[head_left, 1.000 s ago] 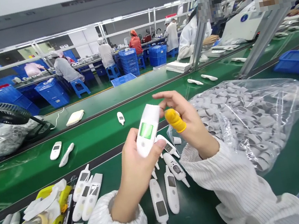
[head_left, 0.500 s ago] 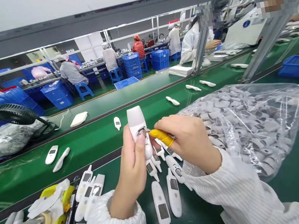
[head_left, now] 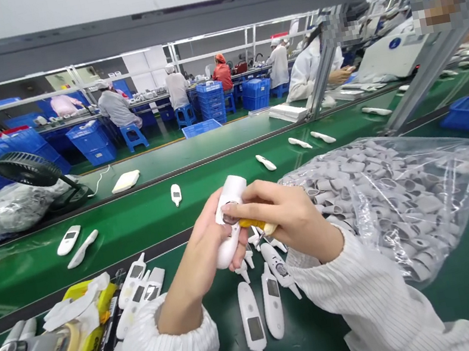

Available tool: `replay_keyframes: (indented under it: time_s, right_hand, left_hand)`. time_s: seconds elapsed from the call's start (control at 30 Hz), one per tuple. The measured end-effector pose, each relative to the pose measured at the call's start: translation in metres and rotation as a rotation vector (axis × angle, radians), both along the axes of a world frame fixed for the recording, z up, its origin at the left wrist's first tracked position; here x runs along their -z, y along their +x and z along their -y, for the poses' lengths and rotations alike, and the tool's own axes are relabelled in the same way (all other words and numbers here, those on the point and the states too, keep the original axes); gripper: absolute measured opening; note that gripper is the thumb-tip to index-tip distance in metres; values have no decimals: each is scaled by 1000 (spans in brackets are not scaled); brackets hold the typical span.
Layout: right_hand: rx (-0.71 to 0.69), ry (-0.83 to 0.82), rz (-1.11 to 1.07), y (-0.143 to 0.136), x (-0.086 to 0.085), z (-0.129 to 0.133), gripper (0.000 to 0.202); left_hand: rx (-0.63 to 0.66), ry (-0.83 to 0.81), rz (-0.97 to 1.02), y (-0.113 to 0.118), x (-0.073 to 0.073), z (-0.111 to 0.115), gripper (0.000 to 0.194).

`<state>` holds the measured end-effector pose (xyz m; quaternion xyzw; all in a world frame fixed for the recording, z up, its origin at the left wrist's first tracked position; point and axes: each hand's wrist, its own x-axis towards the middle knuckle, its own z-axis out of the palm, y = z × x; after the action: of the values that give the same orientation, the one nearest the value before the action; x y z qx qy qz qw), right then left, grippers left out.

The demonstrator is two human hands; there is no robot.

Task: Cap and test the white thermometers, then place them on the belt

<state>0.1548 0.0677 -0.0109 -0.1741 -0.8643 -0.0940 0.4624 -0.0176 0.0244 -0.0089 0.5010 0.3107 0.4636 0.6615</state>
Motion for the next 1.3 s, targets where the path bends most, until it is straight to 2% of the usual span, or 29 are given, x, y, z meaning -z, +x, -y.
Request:
replay_keyframes:
  time_s: [0.07,0.23,0.33,0.43,0.53,0.67,0.73,0.8,0.9,0.97,1.0,1.07,1.17,1.27,1.3]
  right_hand:
    - [-29,33,-12,1,-1,-1,19]
    - [25,179,-57,-3,4,-1,15]
    - [37,234,-202,-6,9,2,13]
    - [83,273,-282,-6,12,7,9]
    - [137,318,-164,-6,10,12,7]
    - [112,366,-108,-12,10,12,12]
    - [96,268,-124,-16,12,10,13]
    - [58,65,-217,-20,13,8,10]
    - [-87,-459,-407,-24,12,4,13]
    - [-171,-809,-396,-26,9,1,23]
    - [-178,-920,-361,-27,8,-2,27]
    - [-128,-986,-320,-31,5,-9,30]
    - [-115,-859,-285,-44,3,-31,29]
    - [-361,-831,-131,-72,-2,-72,22]
    - [-457,-858,-78,-86,-4,-87,28]
  left_hand:
    - [25,-15,-20,0,0,2,60]
    - [34,-15,-29,3,0,3,60]
    - [17,2,9,6,1,5,60]
    - [-36,49,7,8,2,8,58]
    - [-91,68,-47,10,2,12,60]
    - [-232,125,-156,12,4,13,62]
    - [-312,188,-235,13,6,13,62]
    - [-373,260,-307,14,7,13,64]
    - [-399,370,-374,17,8,14,68]
    - [-391,417,-407,18,9,14,72]
    - [-394,429,-423,18,9,13,73]
    - [-428,433,-449,15,9,9,74]
    - [-522,430,-445,3,6,0,74]
    - [-613,435,-349,-20,3,-8,74]
    - [-644,425,-294,-30,2,-10,73]
